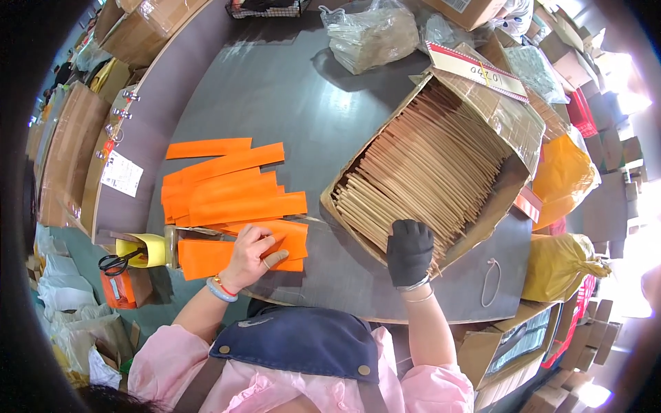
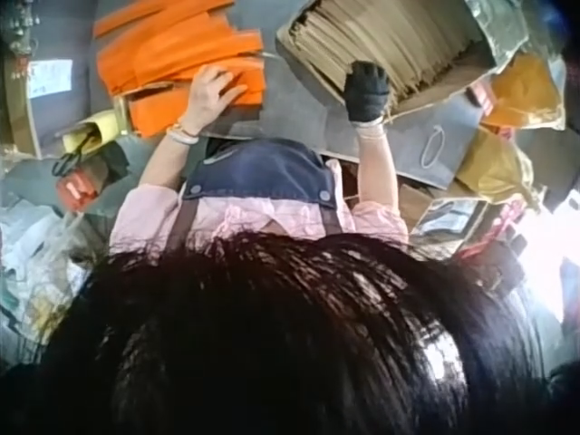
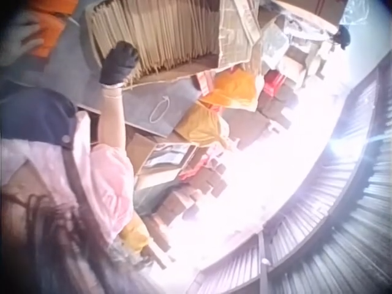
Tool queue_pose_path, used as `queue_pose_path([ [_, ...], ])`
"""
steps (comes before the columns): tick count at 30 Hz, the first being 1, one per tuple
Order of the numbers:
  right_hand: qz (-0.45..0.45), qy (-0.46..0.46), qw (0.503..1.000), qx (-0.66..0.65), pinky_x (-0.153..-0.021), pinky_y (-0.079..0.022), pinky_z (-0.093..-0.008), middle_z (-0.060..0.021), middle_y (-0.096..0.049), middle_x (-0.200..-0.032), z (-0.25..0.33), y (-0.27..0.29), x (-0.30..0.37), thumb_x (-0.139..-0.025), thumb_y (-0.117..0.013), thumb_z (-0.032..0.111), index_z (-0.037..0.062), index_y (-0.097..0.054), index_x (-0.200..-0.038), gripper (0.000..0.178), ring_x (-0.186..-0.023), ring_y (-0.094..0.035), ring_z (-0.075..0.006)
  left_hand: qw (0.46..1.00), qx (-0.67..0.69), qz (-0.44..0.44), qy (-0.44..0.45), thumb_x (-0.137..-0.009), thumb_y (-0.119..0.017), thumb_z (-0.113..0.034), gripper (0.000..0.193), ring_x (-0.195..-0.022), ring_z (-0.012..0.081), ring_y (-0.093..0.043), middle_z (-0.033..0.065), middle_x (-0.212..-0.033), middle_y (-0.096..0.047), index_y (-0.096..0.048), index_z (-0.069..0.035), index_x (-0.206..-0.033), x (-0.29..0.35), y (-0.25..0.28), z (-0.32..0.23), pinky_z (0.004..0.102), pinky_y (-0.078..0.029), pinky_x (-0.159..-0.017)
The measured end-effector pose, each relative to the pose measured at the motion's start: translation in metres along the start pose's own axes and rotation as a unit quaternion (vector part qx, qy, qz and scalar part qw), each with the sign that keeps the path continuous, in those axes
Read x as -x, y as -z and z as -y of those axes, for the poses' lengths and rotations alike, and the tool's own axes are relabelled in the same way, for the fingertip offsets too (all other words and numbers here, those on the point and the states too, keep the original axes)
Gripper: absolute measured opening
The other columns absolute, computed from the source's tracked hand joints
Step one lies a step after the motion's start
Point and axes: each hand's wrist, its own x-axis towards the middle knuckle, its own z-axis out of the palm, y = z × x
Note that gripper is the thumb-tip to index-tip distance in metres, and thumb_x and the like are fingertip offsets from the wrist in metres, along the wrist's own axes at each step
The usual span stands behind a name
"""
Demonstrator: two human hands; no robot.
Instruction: Inserting wooden sticks into orange paper sleeves and bundling them.
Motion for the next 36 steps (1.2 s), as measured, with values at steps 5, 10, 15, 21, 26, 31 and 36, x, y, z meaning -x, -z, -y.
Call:
queue_pose_path([
  [5, -0.008, -0.022, 0.997, -0.07, -0.075, -0.045, -0.0466, -0.012, -0.06, -0.089, 0.008, 0.025, 0.006, -0.08, -0.066, 0.012, 0.0093, -0.061, -0.091, 0.013, -0.086, -0.057, -0.0351, 1.0, -0.001, -0.008, -0.004, -0.079, -0.078, -0.028, 0.032, -0.089, 0.0297, -0.055, 0.0112, -0.094, -0.058, -0.069, -0.002, -0.093, 0.001, -0.001, 0.0, 0.0393, -0.046, -0.079],
  [10, 0.067, -0.132, 0.944, -0.296, -0.07, -0.047, -0.0424, -0.0178, -0.063, -0.084, 0.002, 0.041, 0.026, -0.088, -0.062, 0.012, 0.0025, -0.062, -0.09, 0.01, -0.081, -0.061, -0.0375, 1.0, 0.007, 0.0, -0.004, -0.078, -0.079, -0.027, 0.031, -0.089, 0.0306, -0.054, 0.0118, -0.094, -0.058, -0.067, -0.002, -0.092, 0.0, 0.002, -0.004, 0.0391, -0.046, -0.079],
  [15, 0.065, -0.223, 0.91, -0.342, -0.068, -0.046, -0.0295, -0.0078, -0.057, -0.076, -0.009, 0.044, 0.087, -0.09, -0.062, 0.006, 0.0005, -0.062, -0.09, 0.006, -0.07, -0.054, -0.0167, 1.0, 0.009, -0.007, 0.005, -0.077, -0.08, -0.025, 0.033, -0.09, 0.0298, -0.054, 0.011, -0.095, -0.058, -0.068, 0.0, -0.094, -0.002, 0.0, -0.005, 0.0381, -0.046, -0.079],
  [21, -0.01, -0.363, 0.92, -0.145, -0.074, -0.044, -0.0406, -0.0149, -0.052, -0.084, -0.009, 0.056, 0.287, -0.078, -0.057, -0.001, 0.0038, -0.051, -0.087, 0.011, -0.08, -0.053, -0.035, 0.999, 0.016, -0.036, 0.007, -0.073, -0.083, -0.017, 0.034, -0.09, 0.0276, -0.055, 0.0093, -0.095, -0.059, -0.069, 0.0, -0.099, 0.002, 0.0, -0.002, 0.036, -0.047, -0.08],
  [26, -0.144, -0.639, 0.745, -0.128, -0.084, -0.047, -0.0428, -0.0207, -0.06, -0.102, -0.028, 0.029, 0.503, -0.085, -0.059, 0.012, 0.005, -0.062, -0.109, 0.025, -0.098, -0.058, -0.0346, 0.999, 0.018, -0.036, -0.006, -0.072, -0.083, -0.014, 0.034, -0.091, 0.0274, -0.055, 0.0094, -0.096, -0.059, -0.069, 0.0, -0.099, -0.003, -0.003, -0.004, 0.0355, -0.047, -0.08],
  [31, -0.103, -0.347, 0.929, -0.074, -0.087, -0.049, -0.0391, -0.0146, -0.062, -0.107, -0.006, 0.026, 0.278, -0.079, -0.063, -0.004, 0.0041, -0.062, -0.112, 0.034, -0.101, -0.06, -0.0304, 0.999, 0.023, -0.037, 0.001, -0.072, -0.083, -0.014, 0.033, -0.091, 0.0282, -0.055, 0.0107, -0.098, -0.059, -0.069, 0.0, -0.098, 0.001, 0.003, -0.005, 0.0363, -0.047, -0.081],
  [36, -0.064, -0.058, 0.994, -0.066, -0.082, -0.046, -0.0461, -0.0118, -0.063, -0.102, 0.008, 0.02, 0.082, -0.081, -0.069, 0.017, 0.0077, -0.064, -0.101, 0.022, -0.094, -0.058, -0.0343, 0.999, 0.005, -0.042, -0.027, -0.07, -0.085, -0.015, 0.033, -0.091, 0.0302, -0.055, 0.0108, -0.096, -0.059, -0.065, -0.001, -0.092, -0.004, -0.004, -0.009, 0.0387, -0.046, -0.08],
])
